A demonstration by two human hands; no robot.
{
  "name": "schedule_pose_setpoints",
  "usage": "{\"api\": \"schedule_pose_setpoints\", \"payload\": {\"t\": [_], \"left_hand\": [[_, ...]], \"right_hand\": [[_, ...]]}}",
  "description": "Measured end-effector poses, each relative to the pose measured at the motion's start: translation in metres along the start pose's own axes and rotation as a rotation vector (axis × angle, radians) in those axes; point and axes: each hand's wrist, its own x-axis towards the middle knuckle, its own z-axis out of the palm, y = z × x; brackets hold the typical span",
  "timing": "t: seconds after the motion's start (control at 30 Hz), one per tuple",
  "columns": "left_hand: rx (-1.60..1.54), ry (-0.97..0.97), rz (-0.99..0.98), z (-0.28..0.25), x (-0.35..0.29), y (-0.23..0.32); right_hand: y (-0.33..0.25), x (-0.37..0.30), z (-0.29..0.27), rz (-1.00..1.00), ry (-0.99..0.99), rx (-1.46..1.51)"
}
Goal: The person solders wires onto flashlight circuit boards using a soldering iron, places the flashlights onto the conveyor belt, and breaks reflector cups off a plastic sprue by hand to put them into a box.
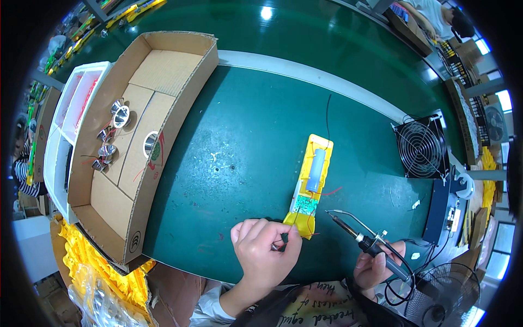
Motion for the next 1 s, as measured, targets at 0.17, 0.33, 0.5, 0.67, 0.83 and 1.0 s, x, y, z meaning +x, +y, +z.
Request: {"api": "schedule_pose_setpoints", "payload": {"t": [0.17,0.33,0.5,0.67,0.83,1.0], "left_hand": [[0.022,-0.001,0.025,0.0,-0.005,-0.004],[0.163,-0.037,0.167,-0.009,-0.012,0.002],[0.238,-0.115,0.212,-0.005,-0.016,0.002],[0.279,-0.15,0.24,-0.003,-0.017,0.0],[0.111,-0.037,0.219,-0.004,-0.017,0.0],[0.033,0.01,0.08,-0.002,-0.011,0.007]], "right_hand": [[0.004,0.004,-0.016,-0.004,0.089,-0.025],[0.003,0.008,-0.035,-0.003,0.169,-0.068],[0.003,0.01,-0.039,-0.007,0.199,-0.052],[0.005,0.006,-0.046,0.034,0.184,0.015],[0.0,0.008,-0.044,0.052,0.172,0.07],[-0.015,0.016,-0.013,0.079,0.116,-0.002]]}}
